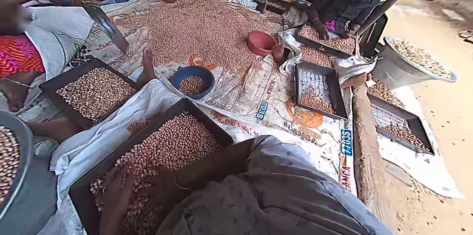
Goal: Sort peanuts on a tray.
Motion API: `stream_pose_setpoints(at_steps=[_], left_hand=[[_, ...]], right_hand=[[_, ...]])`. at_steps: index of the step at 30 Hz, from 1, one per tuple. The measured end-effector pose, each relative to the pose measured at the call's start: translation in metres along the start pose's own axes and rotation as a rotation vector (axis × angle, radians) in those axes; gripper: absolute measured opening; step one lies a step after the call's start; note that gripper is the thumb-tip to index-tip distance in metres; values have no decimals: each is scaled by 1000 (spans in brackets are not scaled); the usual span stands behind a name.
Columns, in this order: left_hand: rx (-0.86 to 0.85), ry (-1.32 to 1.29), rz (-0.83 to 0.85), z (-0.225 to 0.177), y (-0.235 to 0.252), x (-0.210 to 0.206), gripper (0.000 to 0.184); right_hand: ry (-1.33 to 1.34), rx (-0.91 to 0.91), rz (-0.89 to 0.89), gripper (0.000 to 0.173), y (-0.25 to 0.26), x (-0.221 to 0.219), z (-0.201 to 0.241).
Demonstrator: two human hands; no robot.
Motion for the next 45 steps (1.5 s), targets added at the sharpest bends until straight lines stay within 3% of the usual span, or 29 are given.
stream_pose_setpoints(at_steps=[2, 3, 5, 7, 9, 11, 13, 16, 17, 19, 20, 22, 25, 27, 29, 31, 33, 35, 36, 38, 40, 42, 45], left_hand=[[-174, 89, 182, -30, -11, -34, 70], [-222, 91, 252, -47, -15, -47, 69], [-291, 46, 362, -71, -17, -69, 49], [-411, -45, 290, -83, -12, -77, 35], [-409, -100, 100, -84, -3, -60, 36], [-277, -51, -128, -67, 4, -24, 39], [-17, -16, -283, -34, 10, 9, 44], [326, -14, -279, 5, 3, 24, 56], [302, -3, -220, 7, 3, 20, 58], [80, 60, -49, -10, 3, -3, 55], [-36, 98, 48, -25, 2, -19, 53], [-225, 105, 219, -55, -3, -49, 46], [-388, -92, 304, -85, -4, -72, 41], [-395, -133, 164, -86, -1, -61, 44], [-305, -62, -75, -71, 5, -30, 40], [-137, -65, -261, -47, 8, 4, 43], [117, -108, -358, -19, 7, 29, 47], [287, -160, -298, -4, 1, 34, 53], [265, -152, -218, -2, 2, 28, 55], [49, -85, -8, -16, 3, -1, 50], [-153, 28, 204, -47, -3, -36, 51], [-277, 83, 372, -73, -6, -65, 42], [-362, -56, 343, -90, -3, -71, 40]], right_hand=[[-33, -72, -106, 48, -37, -5, -45], [-37, -150, -123, 58, -58, 0, -67], [-38, -307, -188, 73, -85, 12, -119], [15, -425, -307, 74, -81, 21, -163], [59, -434, -443, 72, -48, 34, -179], [62, -348, -530, 66, 5, 46, -161], [63, -244, -479, 64, 59, 45, -125], [-2, -127, -262, 65, 82, 12, -55], [-6, -120, -112, 64, 62, 7, -34], [23, -66, -87, 57, 8, 0, -28], [19, -74, -116, 52, -16, -3, -41], [25, -206, -157, 60, -58, 1, -85], [15, -428, -257, 73, -85, 20, -154], [7, -469, -412, 68, -63, 34, -177], [32, -388, -571, 70, -14, 43, -172], [80, -285, -561, 67, 42, 45, -138], [92, -184, -404, 67, 80, 37, -85], [29, -57, -301, 64, 77, 19, -31], [-8, 9, -284, 62, 61, 9, -16], [-34, 31, -190, 53, 14, 1, -14], [-36, -65, -203, 49, -35, 2, -48], [-41, -233, -233, 67, -70, 1, -106], [-36, -438, -313, 80, -87, 21, -171]])
Point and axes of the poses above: each hand's wrist, its own y-axis towards the middle knuckle, its own x-axis out of the back of the hand, z = x × y, the point moved 9 cm from there along y, towards the middle knuckle, and after that the axes turned 4 degrees about -z, right-handed, at the moved point
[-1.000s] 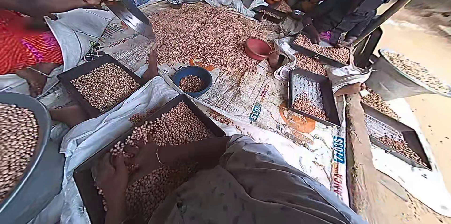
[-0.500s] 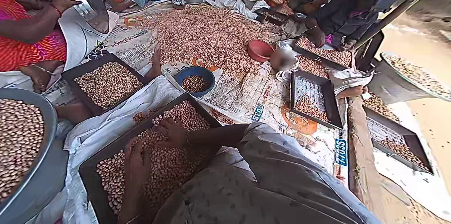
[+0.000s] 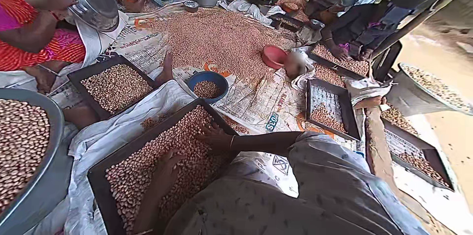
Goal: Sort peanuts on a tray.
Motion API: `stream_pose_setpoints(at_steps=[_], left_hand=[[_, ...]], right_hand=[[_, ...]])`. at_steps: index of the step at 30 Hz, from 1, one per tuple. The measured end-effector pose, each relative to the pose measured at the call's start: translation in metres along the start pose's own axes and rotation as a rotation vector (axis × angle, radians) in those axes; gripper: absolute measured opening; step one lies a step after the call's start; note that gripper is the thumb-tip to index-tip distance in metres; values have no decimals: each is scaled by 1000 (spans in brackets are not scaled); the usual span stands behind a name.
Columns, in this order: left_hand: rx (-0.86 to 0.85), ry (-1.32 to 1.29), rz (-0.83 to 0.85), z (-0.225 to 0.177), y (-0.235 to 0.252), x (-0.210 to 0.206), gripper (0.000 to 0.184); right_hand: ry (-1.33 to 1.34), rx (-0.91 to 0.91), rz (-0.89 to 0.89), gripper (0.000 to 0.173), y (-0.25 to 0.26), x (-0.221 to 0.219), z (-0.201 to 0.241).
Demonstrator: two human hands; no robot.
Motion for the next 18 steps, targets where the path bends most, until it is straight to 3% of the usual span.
stream_pose_setpoints(at_steps=[2, 5, 8, 10, 12, 14, 16, 18], left_hand=[[-21, 3, -236, 7, -4, 22, 37], [162, 56, -579, 34, -27, 70, 38], [573, 15, -719, 72, -55, 99, 48], [657, -56, -650, 83, -61, 94, 52], [507, 14, -439, 76, -48, 72, 53], [312, 100, -223, 48, -29, 41, 48], [191, 97, -40, 21, -14, 14, 40], [26, -22, -19, 2, -5, 0, 36]], right_hand=[[94, -26, -143, 75, 32, 8, 1], [243, 128, -309, 65, 90, -2, 62], [245, 241, -91, 64, 103, -20, 149], [209, 393, 79, 67, 68, -34, 186], [130, 463, 106, 54, 20, -34, 179], [95, 369, 61, 45, -11, -26, 134], [30, 171, 46, 57, -20, -16, 72], [22, -8, -8, 70, -16, -5, 16]])
Point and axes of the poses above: each hand's wrist, its own y-axis towards the middle knuckle, its own x-axis out of the back of the hand, z = x × y, the point moved 9 cm from there along y, towards the middle knuckle, and after that the axes turned 4 degrees about -z, right-handed, at the moved point
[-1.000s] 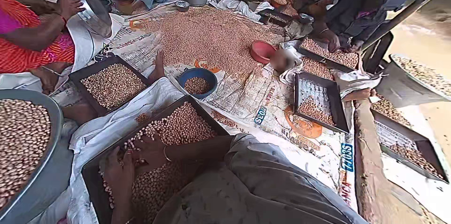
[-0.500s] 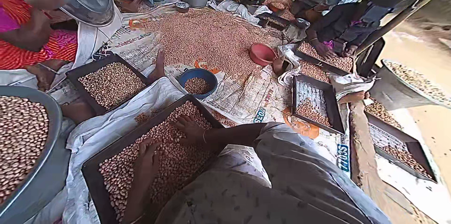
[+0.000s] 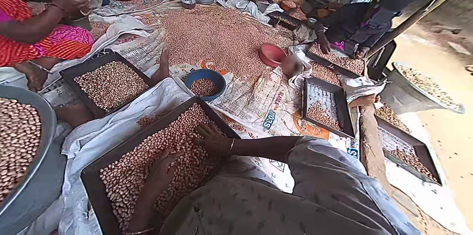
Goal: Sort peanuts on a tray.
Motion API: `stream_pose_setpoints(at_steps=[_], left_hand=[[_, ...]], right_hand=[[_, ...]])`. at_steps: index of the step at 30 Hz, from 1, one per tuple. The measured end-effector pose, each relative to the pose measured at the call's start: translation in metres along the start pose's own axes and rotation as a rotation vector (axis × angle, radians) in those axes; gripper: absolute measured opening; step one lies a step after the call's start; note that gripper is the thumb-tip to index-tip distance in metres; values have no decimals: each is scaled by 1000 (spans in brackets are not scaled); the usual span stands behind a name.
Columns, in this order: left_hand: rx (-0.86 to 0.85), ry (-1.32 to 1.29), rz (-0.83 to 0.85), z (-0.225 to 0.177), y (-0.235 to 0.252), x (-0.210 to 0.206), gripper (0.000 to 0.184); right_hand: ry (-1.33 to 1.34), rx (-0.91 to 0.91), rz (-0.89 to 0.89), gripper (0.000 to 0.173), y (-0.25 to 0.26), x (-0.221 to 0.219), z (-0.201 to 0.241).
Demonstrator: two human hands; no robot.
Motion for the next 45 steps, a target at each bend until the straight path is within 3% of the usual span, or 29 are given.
stream_pose_setpoints(at_steps=[2, 4, 6, 8, 10, 11, 13, 15, 16, 18, 20, 22, 24, 26, 28, 30, 32, 34, 36, 39, 42, 45], left_hand=[[-62, -73, -109, -2, 4, 7, 39], [-25, 2, -329, 10, -3, 33, 38], [126, 86, -551, 33, -19, 66, 41], [395, 107, -654, 52, -37, 91, 48], [603, 51, -632, 64, -47, 96, 54], [609, 46, -579, 68, -46, 92, 57], [460, 77, -396, 69, -35, 71, 58], [278, 117, -207, 55, -23, 44, 53], [200, 124, -136, 45, -18, 34, 47], [59, 70, -77, 25, -9, 21, 38], [-36, -34, -98, 14, -3, 17, 41], [-53, -33, -262, 12, -1, 32, 39], [94, 61, -429, 26, -10, 56, 37], [331, 119, -559, 50, -28, 81, 43], [601, 68, -662, 72, -47, 98, 52], [703, 3, -671, 80, -55, 101, 56], [645, 8, -527, 79, -49, 90, 57], [453, 74, -298, 67, -33, 65, 52], [271, 105, -113, 46, -20, 39, 47], [70, 17, -7, 18, -5, 17, 34], [-36, -33, -143, 12, 0, 23, 37], [63, 76, -428, 26, -15, 62, 35]], right_hand=[[113, -147, -102, 73, 23, 10, -28], [169, -170, -231, 66, 59, 10, -20], [180, -59, -329, 64, 97, 3, 18], [244, 74, -265, 66, 119, -7, 74], [227, 229, -97, 73, 108, -21, 132], [184, 317, -10, 76, 91, -27, 154], [113, 372, 188, 58, 44, -23, 171], [29, 356, 223, 44, 7, -17, 146], [27, 347, 155, 43, -2, -15, 121], [11, 251, 7, 64, -6, -7, 60], [9, 43, -44, 75, 3, 6, 2], [147, -150, -133, 78, 26, 18, -34], [269, -214, -307, 76, 60, 15, -33], [286, -132, -407, 69, 100, 8, 0], [271, -21, -328, 60, 130, -1, 53], [275, 109, -116, 59, 130, -18, 109], [232, 274, 21, 63, 94, -26, 148], [137, 342, 76, 64, 49, -33, 145], [49, 249, 121, 62, 14, -28, 106], [79, -22, 23, 70, 1, -3, 18], [222, -249, -181, 76, 29, 16, -39], [328, -214, -404, 70, 88, 15, -21]])
Point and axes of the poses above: each hand's wrist, its own y-axis towards the middle knuckle, its own x-axis out of the back of the hand, z = x × y, the point moved 9 cm from there along y, towards the middle knuckle, and after that the axes turned 4 degrees about -z, right-handed, at the moved point
